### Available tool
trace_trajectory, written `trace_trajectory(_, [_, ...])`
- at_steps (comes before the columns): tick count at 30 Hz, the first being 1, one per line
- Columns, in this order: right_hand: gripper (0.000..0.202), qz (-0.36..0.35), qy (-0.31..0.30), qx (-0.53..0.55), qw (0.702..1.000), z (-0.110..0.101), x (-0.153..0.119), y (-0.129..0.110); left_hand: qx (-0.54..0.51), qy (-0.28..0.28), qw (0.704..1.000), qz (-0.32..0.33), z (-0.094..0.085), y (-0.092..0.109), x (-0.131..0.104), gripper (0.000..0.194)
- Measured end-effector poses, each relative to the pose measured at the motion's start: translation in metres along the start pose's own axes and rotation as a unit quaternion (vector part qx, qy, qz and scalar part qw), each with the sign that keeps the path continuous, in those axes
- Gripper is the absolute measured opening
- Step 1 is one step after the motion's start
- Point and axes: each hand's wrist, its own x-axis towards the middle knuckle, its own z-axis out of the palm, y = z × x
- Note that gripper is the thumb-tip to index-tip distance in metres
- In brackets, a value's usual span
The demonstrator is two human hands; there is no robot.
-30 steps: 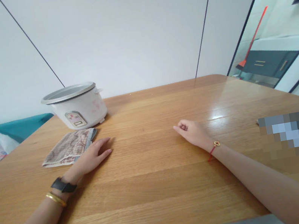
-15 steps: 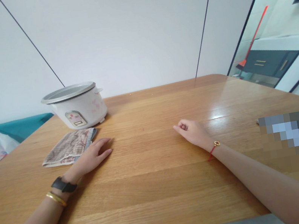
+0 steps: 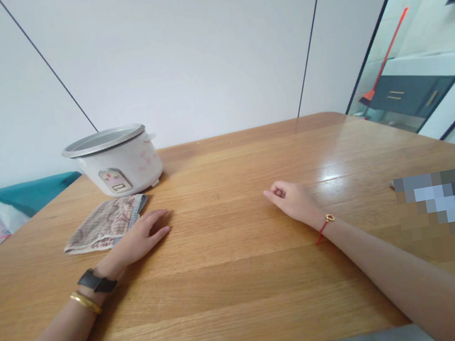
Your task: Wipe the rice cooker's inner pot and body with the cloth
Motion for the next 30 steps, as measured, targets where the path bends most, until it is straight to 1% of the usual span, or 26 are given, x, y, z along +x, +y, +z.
trace_trajectory(7, [0.043, -0.011, 0.003, 0.004, 1.000, 0.0003, 0.0002, 0.0010, 0.000, -0.001, 1.000, 0.008, 0.0014, -0.0028, 0.0003, 0.056])
trace_trajectory(24, [0.043, -0.007, -0.005, -0.009, 1.000, 0.0008, 0.0004, 0.0020, -0.001, 0.000, 1.000, 0.005, 0.0006, -0.0010, 0.0003, 0.056])
trace_trajectory(30, [0.045, -0.016, 0.003, -0.013, 1.000, 0.0011, 0.0003, 0.0026, -0.002, 0.000, 1.000, 0.004, 0.0011, -0.0017, 0.0003, 0.055])
